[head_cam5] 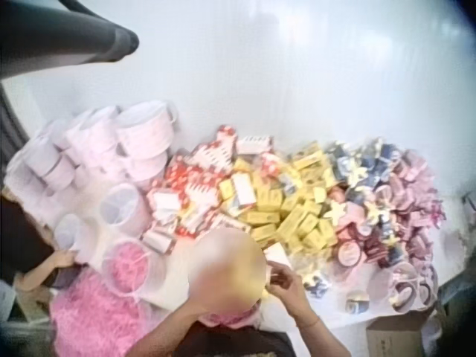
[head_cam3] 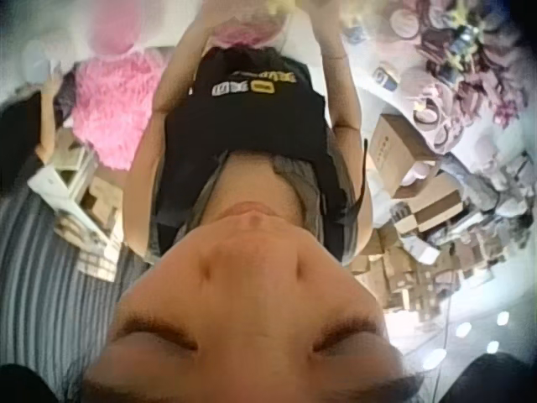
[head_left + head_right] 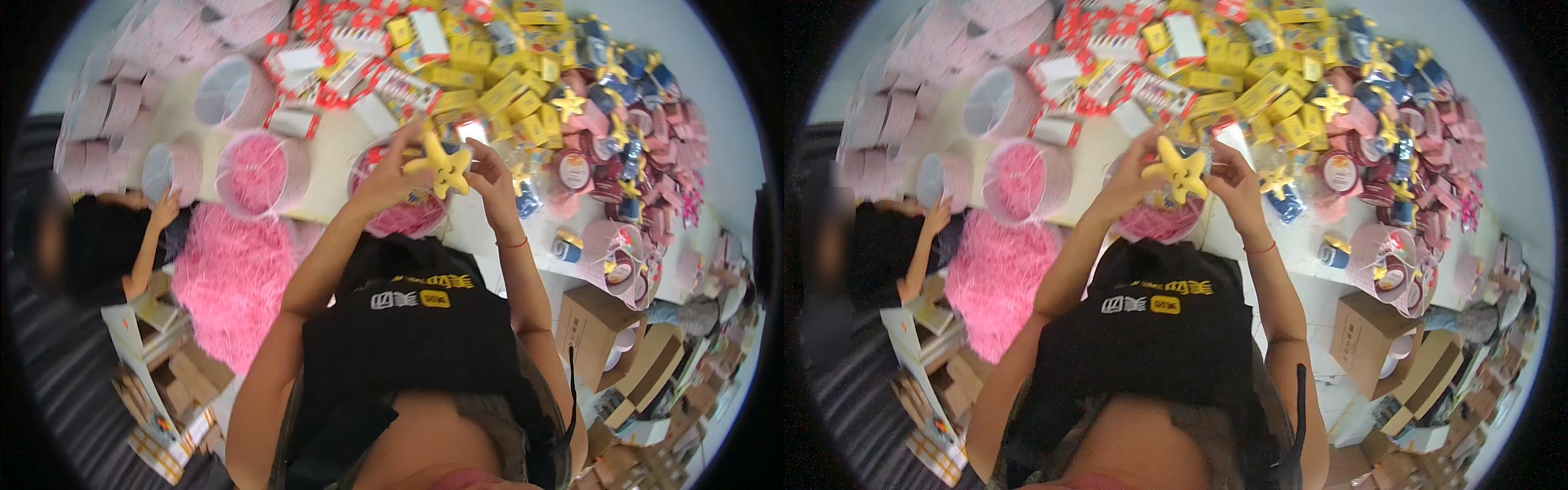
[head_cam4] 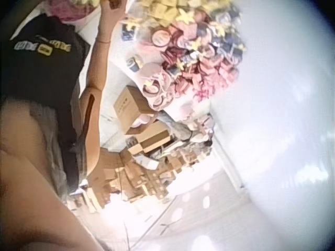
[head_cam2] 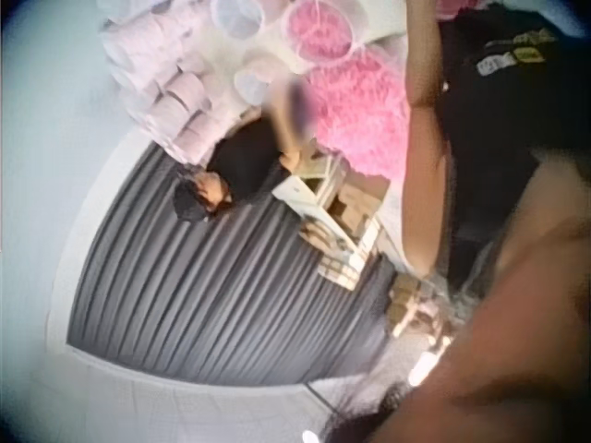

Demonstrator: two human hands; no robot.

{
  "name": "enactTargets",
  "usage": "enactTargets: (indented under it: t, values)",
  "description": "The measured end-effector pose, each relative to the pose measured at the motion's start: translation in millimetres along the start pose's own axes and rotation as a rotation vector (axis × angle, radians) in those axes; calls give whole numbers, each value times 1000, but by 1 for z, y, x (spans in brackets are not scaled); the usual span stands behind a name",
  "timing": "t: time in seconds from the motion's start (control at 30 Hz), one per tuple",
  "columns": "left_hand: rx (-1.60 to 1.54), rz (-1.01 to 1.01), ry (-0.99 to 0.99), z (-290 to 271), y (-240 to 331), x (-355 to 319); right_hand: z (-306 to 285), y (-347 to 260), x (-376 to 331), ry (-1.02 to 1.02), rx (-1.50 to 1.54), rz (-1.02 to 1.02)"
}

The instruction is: The person repeatedly places pink shredded paper into white buckets, then adds small packaged items and yellow star-shaped objects. They arrange the contents and move the filled buckets aside, continuing the process with new buckets.

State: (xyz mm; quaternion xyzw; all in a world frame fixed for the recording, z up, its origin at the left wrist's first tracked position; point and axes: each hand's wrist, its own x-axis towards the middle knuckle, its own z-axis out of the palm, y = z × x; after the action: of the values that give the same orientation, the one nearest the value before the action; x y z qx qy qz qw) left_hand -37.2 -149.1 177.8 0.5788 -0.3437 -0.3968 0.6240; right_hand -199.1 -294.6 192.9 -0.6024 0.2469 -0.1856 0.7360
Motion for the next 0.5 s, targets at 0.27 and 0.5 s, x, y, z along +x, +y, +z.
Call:
enactTargets:
  t: [0.27, 0.5]
  values:
    - [-58, -284, 113, -20, -65, -74, 35, 57, -42, -69, -86, 115]
    - [1412, 172, -33, -72, -105, -44, 52, 106, -39, -275, -701, -236]
